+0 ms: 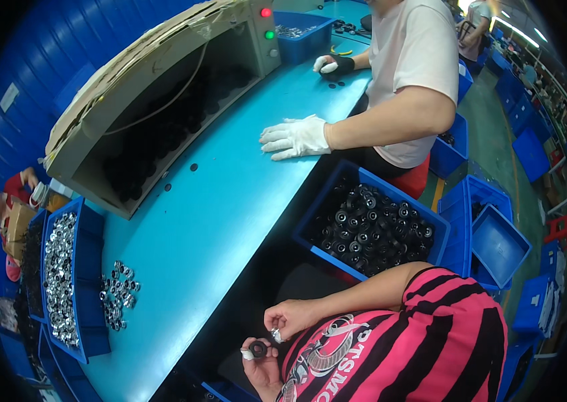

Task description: Assemble small metal components into black rubber rings at a factory workbench.

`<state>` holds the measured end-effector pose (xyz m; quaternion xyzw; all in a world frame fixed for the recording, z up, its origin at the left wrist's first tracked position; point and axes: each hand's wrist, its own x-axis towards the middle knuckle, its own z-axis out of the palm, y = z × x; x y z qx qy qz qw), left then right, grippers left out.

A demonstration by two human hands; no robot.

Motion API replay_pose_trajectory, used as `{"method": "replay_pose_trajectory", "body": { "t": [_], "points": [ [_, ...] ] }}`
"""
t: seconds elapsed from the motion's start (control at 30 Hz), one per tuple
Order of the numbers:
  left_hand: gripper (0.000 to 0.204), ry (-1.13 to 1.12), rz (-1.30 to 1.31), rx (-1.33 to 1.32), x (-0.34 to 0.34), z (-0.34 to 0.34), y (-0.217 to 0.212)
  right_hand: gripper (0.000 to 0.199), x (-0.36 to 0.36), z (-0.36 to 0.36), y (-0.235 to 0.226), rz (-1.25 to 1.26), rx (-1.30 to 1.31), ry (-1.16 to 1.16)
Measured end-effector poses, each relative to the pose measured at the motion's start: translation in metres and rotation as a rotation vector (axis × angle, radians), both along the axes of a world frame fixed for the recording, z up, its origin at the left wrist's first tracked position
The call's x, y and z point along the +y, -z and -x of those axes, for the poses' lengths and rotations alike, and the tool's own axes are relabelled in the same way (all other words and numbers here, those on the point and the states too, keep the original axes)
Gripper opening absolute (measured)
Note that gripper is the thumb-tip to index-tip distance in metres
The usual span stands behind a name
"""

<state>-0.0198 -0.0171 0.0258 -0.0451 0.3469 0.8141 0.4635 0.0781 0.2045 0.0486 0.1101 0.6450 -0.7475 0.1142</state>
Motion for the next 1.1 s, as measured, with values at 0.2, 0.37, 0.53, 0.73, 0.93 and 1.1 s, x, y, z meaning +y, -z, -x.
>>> {"method": "replay_pose_trajectory", "body": {
  "t": [0.2, 0.37, 0.53, 0.73, 0.93, 1.1],
  "points": [
    [0.04, -0.053, 0.006, 0.015, -0.004, 0.003, 0.0, 0.029, 0.002, 0.009, -0.021, -0.022, 0.045, -0.034],
    [0.04, -0.044, 0.017, -0.029, 0.001, 0.001, -0.001, 0.029, 0.006, 0.013, -0.019, 0.054, 0.034, -0.034],
    [0.04, -0.025, 0.008, -0.046, 0.005, 0.005, -0.002, 0.028, 0.003, 0.014, -0.007, 0.167, 0.007, -0.003],
    [0.038, -0.015, 0.022, -0.07, 0.007, 0.007, 0.002, 0.029, -0.001, 0.017, -0.002, 0.177, -0.004, -0.02],
    [0.037, -0.025, 0.058, -0.079, 0.015, 0.011, 0.01, 0.029, -0.005, 0.019, -0.005, 0.152, 0.016, -0.086],
    [0.038, 0.0, 0.038, -0.054, 0.027, 0.014, 0.0, 0.03, 0.0, 0.018, -0.013, 0.097, 0.039, -0.078]
  ]
}}
